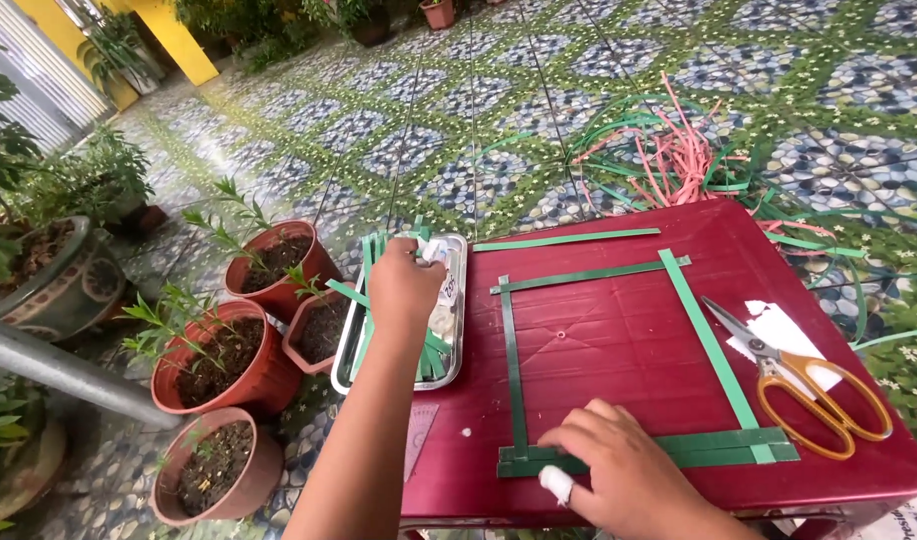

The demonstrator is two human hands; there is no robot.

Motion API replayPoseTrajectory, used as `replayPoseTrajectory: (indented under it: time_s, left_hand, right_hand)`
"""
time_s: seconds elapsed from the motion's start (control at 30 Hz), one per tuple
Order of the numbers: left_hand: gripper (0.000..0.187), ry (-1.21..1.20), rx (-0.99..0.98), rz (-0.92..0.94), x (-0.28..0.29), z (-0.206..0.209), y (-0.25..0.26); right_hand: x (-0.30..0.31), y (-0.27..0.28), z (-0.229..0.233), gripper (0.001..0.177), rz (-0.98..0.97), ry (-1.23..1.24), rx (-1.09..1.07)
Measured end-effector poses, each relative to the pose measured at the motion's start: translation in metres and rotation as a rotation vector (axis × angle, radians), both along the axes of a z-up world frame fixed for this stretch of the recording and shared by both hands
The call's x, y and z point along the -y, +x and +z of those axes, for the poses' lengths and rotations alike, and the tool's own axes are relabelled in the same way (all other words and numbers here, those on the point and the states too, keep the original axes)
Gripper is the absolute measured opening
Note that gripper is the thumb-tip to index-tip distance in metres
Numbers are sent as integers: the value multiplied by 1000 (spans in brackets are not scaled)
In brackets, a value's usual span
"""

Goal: Assembling a rectangular frame by gluing green plastic strips together on a small red table.

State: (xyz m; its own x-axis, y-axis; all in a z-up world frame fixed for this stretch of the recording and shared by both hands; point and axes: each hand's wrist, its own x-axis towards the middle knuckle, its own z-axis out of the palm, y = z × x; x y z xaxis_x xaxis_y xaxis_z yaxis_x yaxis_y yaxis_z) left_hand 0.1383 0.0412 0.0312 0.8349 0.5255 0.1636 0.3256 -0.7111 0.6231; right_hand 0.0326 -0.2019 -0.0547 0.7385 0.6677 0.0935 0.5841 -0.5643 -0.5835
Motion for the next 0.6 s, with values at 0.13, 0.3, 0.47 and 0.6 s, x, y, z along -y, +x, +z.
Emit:
replayPoseTrajectory:
  time_s: [0.13, 0.3, 0.47, 0.6]
  left_hand:
    - [39, -98, -42, -16, 38, 40, -51]
    - [13, -238, -121, -148, 100, 47, -115]
    - [30, -301, -197, -229, 128, 50, -143]
    - [40, -435, -191, -250, 124, 47, -148]
  right_hand:
    - [2, -2, 11, 35, -113, 29, -77]
    - [-2, -4, 37, 77, -334, 324, -118]
    - [3, -3, 34, 62, -393, 379, -228]
    - [7, 1, 23, 47, -309, 395, -70]
